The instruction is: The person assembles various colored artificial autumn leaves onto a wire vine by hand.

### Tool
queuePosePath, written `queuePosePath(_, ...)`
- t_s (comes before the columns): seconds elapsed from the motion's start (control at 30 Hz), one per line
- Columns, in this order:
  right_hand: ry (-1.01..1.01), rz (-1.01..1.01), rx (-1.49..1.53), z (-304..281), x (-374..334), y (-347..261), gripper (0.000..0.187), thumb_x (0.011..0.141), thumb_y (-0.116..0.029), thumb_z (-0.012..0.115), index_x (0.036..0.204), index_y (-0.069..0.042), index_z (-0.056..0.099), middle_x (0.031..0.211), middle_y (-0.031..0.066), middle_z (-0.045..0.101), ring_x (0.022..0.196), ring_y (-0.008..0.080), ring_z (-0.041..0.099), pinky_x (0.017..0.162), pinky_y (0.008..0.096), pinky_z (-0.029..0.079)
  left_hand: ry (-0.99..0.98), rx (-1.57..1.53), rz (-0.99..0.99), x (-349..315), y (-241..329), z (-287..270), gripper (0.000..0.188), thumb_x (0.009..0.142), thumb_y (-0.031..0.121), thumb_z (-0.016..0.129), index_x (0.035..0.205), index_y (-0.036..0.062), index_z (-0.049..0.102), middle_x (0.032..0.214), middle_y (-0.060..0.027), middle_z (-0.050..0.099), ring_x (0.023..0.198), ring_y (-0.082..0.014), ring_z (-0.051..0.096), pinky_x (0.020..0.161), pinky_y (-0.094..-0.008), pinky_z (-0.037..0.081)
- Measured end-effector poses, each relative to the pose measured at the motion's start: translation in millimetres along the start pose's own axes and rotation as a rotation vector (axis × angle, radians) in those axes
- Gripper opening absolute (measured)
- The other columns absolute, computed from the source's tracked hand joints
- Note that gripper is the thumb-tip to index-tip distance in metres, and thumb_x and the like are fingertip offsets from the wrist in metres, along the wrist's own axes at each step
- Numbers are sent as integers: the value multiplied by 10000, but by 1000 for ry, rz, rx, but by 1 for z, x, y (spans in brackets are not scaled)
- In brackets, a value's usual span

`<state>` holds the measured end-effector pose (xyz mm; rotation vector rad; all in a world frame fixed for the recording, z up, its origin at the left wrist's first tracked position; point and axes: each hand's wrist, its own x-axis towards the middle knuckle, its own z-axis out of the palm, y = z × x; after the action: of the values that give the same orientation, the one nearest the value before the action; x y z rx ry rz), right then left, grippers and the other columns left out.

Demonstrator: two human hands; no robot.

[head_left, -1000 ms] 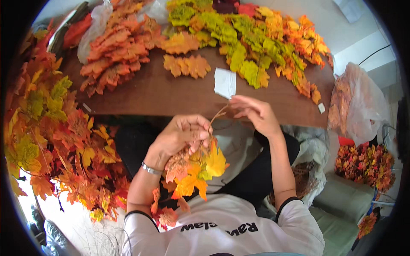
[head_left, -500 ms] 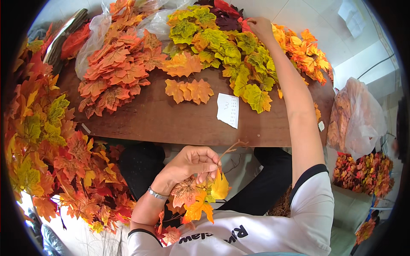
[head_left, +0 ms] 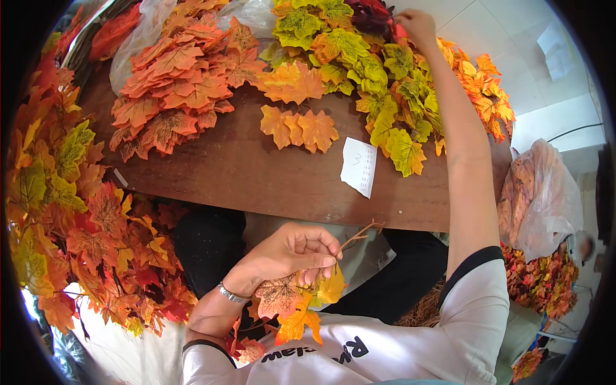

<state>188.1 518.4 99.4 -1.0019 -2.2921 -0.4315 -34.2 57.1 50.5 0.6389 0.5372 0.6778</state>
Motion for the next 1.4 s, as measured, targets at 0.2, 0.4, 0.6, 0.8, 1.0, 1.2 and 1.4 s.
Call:
queuePosePath(0.2,80,389,482,-35,8,24,201,755,-253,614,821,-73,673,639,59,630,597,143,613,572,255,481,-34,49,2,4,-1,1,117,815,74,580,890,-11,549,702,-47,586,503,-47,492,460,-168,385)
queuePosePath(0.4,-85,618,812,-67,1,-20,156,778,-66,569,900,27,601,833,145,635,674,252,629,620,302,530,-45,90,60,6,-8,3,121,811,75,581,889,-12,550,700,-54,590,497,-53,490,461,-172,389)
queuePosePath(0.6,-207,1001,1149,-79,-27,-52,162,783,30,554,925,108,545,930,172,593,830,282,613,746,309,542,-31,120,78,5,-14,6,130,809,89,583,887,-10,553,696,-56,595,502,-58,498,459,-176,392)
queuePosePath(0.8,-17,876,1776,-128,-97,-114,187,788,41,546,962,100,513,992,165,571,906,287,591,831,326,513,10,82,185,6,-14,6,135,814,109,586,899,10,554,692,-50,601,489,-39,496,444,-158,383)
queuePosePath(1.0,-350,1025,2167,-188,-236,-266,187,815,-37,539,973,63,528,872,157,608,923,232,580,649,242,528,-6,-36,372,9,-17,7,121,836,74,549,934,8,524,721,-58,595,471,-38,462,449,-155,361)
queuePosePath(1.2,166,1346,2377,-173,-281,-341,131,792,-72,592,891,7,556,826,83,598,665,180,561,680,275,452,22,-77,385,17,-27,20,134,822,57,562,934,9,504,695,-61,580,459,-56,458,451,-166,362)
queuePosePath(1.4,184,1359,2565,-182,-282,-351,125,812,-111,578,868,-3,548,803,94,577,649,193,554,688,277,446,19,-61,395,18,-32,23,145,825,56,556,946,8,493,685,-63,577,449,-66,463,427,-170,345)
